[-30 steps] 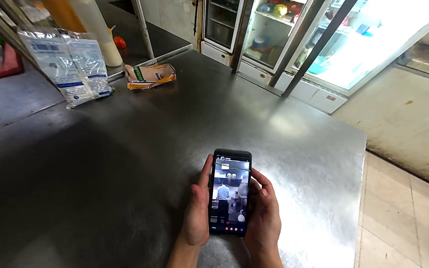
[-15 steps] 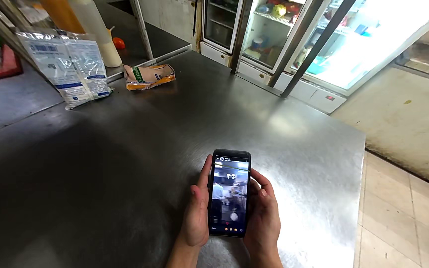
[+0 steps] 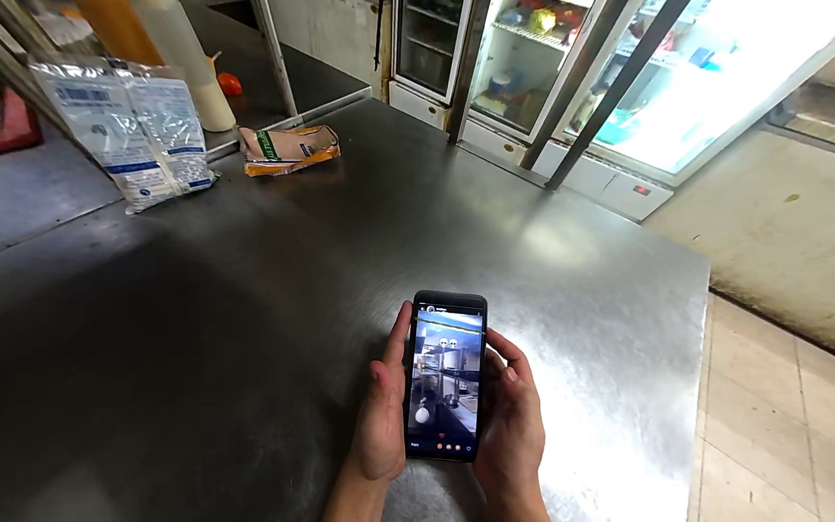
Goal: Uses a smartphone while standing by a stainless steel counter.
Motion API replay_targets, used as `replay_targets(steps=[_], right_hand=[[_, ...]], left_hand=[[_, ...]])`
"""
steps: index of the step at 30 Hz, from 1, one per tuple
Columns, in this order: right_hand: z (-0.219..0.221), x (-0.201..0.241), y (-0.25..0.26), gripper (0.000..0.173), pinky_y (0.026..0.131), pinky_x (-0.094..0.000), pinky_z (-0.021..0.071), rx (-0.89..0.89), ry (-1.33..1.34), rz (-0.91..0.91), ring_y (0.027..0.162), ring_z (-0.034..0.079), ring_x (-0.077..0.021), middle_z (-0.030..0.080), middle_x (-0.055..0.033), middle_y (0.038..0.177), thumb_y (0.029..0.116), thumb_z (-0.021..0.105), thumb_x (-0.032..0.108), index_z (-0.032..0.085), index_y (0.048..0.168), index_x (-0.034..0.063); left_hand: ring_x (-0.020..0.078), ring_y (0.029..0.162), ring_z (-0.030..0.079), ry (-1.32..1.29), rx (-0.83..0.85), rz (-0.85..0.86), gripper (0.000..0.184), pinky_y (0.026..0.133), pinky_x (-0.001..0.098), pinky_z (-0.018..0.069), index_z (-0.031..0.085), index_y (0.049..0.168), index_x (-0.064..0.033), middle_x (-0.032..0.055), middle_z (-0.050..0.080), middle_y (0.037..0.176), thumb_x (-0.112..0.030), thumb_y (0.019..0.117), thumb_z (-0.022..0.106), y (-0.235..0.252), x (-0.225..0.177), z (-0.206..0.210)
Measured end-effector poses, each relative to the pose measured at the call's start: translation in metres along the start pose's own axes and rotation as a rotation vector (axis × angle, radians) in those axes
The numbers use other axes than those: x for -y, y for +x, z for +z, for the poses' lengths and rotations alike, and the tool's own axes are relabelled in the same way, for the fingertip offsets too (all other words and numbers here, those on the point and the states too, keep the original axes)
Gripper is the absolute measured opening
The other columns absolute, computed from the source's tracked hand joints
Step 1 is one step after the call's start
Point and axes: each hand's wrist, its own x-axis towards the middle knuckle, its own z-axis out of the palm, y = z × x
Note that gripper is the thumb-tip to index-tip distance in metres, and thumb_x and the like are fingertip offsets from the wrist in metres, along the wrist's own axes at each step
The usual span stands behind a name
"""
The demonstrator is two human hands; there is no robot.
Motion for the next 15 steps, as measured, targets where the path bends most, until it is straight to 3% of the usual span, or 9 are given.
replay_targets(steps=[15], right_hand=[[0.0011,0.0011,-0.0003,0.047,0.084,-0.0341,0.0594,-0.011,-0.013,0.015,0.095,0.07,-0.0175,0.07,-0.0125,0.105,0.0981,0.041,0.033,0.057,0.131,0.0037]], left_hand=[[0.025,0.146,0.038,-0.005,0.002,0.008,0.104,0.118,0.0454,0.0362,0.013,0.165,-0.0216,0.0098,0.035,0.161,-0.084,0.0852,0.039,0.0,-0.0007,0.0007]])
